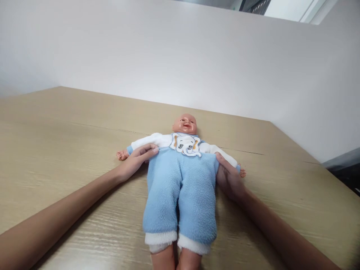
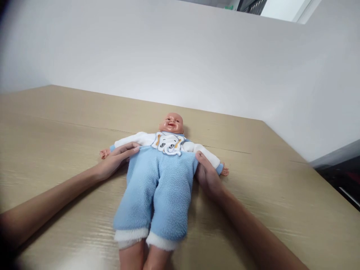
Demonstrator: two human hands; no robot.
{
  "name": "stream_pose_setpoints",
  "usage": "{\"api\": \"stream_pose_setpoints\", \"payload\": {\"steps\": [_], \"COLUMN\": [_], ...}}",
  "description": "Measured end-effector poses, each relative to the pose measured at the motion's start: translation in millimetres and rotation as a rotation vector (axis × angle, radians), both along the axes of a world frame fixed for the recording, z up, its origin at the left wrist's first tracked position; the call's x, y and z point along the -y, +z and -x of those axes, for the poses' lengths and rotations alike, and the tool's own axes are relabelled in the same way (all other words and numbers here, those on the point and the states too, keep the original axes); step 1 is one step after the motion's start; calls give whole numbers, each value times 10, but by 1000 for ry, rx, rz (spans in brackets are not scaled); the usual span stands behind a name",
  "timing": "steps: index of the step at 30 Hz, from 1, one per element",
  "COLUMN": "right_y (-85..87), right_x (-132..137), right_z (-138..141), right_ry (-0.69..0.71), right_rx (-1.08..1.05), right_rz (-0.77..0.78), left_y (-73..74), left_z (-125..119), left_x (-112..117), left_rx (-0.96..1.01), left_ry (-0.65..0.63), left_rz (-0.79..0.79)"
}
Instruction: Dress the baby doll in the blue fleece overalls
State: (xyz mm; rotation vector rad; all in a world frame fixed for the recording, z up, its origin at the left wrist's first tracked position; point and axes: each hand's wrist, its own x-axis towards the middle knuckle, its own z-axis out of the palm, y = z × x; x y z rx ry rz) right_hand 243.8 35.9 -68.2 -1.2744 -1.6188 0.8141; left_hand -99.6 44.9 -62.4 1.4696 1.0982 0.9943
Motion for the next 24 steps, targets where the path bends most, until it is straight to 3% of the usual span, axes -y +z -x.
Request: {"api": "stream_pose_setpoints", "payload": {"steps": [4, 9, 11, 14, 18, 21, 24], "right_y": [-8, 49, 85, 147, 160, 83, 2], "right_x": [-29, 63, 135, 217, 176, 78, 15], "right_z": [7, 3, -50, -264, -729, -1011, -1127], "right_ry": [18, 68, 22, -96, -259, -177, -89], "right_rx": [-58, -13, 92, 403, 686, 722, 698], "right_rz": [76, 96, 14, -227, -485, -447, -329], "left_y": [-14, -67, -103, -100, 80, 299, 507], "left_z": [-64, -91, -77, -56, -127, -342, -695], "left_x": [-29, -5, 11, 17, -16, -56, -115], "left_rx": [90, -222, -330, -398, -507, -468, -441], "left_ry": [40, 116, 142, 192, 292, 238, 83], "left_rz": [20, -221, -305, -464, -734, -833, -886]}}
